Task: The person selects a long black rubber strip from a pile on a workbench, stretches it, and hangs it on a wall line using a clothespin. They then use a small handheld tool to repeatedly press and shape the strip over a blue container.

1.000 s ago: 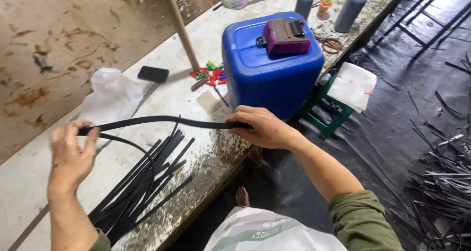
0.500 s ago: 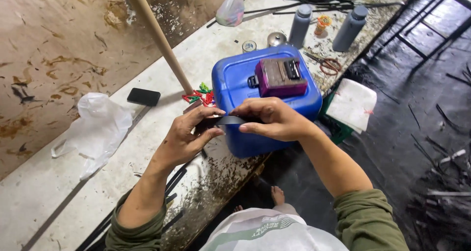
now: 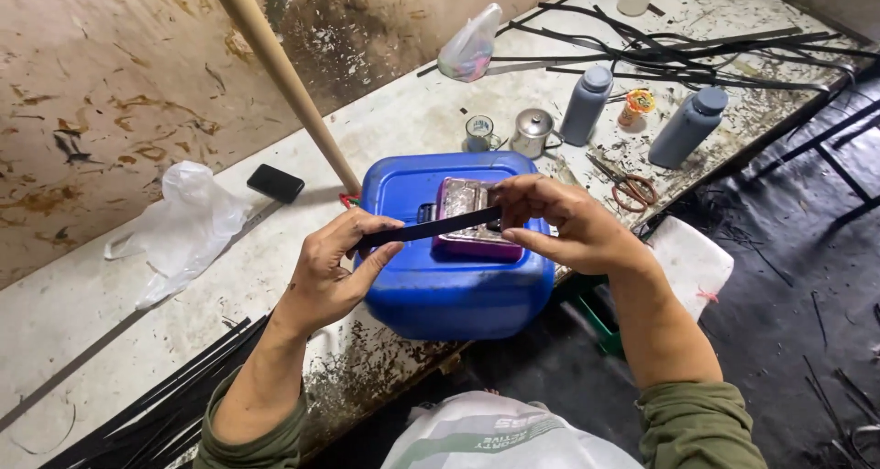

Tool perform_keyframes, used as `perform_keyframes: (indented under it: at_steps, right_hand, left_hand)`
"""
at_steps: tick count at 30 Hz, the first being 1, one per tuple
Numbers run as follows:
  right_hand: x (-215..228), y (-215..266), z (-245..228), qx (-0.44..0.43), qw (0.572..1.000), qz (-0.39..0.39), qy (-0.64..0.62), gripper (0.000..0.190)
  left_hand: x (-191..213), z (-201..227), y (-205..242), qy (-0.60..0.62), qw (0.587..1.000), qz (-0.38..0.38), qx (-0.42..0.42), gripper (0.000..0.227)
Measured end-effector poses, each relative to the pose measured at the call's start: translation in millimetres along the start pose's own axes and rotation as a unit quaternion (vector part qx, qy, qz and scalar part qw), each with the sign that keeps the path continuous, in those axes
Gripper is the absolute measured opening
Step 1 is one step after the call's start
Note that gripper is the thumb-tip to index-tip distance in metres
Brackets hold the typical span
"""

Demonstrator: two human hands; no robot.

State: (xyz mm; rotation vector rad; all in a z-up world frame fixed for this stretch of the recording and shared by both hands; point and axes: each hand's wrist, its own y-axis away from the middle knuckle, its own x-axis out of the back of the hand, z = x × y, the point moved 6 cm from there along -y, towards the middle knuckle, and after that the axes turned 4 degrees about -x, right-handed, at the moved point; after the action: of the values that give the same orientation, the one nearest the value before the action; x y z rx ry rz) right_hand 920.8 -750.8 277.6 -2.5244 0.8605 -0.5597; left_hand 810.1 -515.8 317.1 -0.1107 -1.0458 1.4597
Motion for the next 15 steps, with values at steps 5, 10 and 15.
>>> perform_keyframes:
  at_steps: [5,10,15]
  right_hand:
    - [22,2,-5,0.014,0.998,0.047,0.048,0.034]
    - [35,-5,0,0.042,0.992,0.070,0.091,0.032]
    - [18,-21,6,0.032,0.994,0.105,0.007,0.035]
  left_hand:
    - [-10,-3,-12,-0.003,1.000,0.004,0.014,0.018]
    - [-11,-11,-20,-0.010,1.000,0.015,0.007,0.018]
    - [-10,8,-45,-0.022,0.999,0.044,-0.021,0.022]
